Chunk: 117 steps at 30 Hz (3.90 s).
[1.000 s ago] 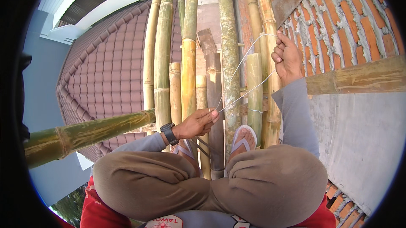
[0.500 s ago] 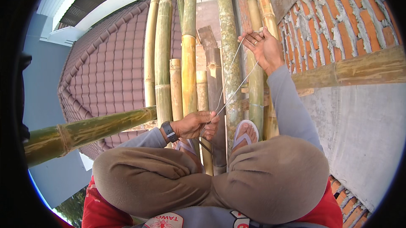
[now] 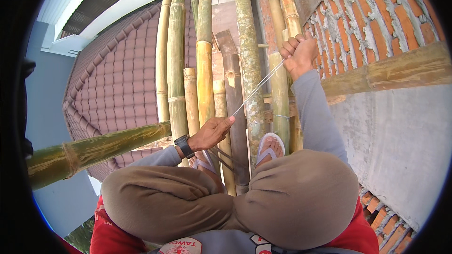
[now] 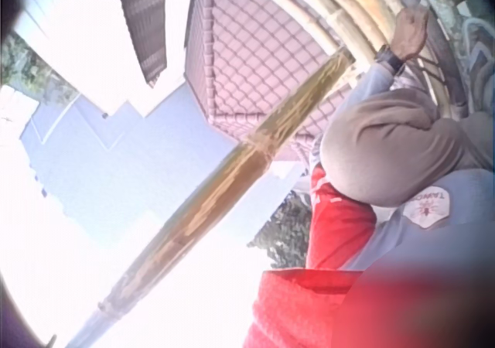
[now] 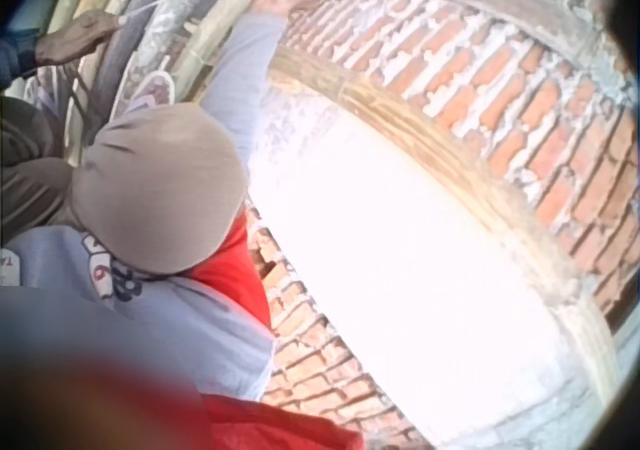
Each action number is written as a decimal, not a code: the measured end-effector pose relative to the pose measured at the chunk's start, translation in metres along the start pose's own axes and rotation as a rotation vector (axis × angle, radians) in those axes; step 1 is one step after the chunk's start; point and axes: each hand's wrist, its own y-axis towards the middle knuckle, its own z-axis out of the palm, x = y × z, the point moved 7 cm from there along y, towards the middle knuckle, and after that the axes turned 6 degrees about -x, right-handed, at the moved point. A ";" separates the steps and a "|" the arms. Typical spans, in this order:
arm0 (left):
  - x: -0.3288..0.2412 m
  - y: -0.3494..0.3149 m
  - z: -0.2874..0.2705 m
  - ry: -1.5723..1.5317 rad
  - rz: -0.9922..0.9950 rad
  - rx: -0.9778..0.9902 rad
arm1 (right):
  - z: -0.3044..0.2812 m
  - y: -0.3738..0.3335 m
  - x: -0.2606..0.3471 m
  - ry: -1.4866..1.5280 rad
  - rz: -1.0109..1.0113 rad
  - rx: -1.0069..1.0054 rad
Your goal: The person secures bamboo poles together on a rooftop using metal wire and pliers. They wrap the wire around the poles, twist it with pliers to tighten, and trim excess wire, repeating the process at multiple joints.
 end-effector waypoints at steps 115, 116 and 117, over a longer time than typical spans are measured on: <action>0.025 -0.073 -0.025 0.075 -0.195 0.303 | -0.024 -0.192 -0.096 -2.118 -1.332 1.438; 0.022 -0.073 -0.025 0.089 -0.176 0.300 | -0.025 -0.192 -0.096 -2.129 -1.333 1.456; 0.023 -0.074 -0.024 0.083 -0.210 0.319 | -0.026 -0.192 -0.096 -2.139 -1.333 1.469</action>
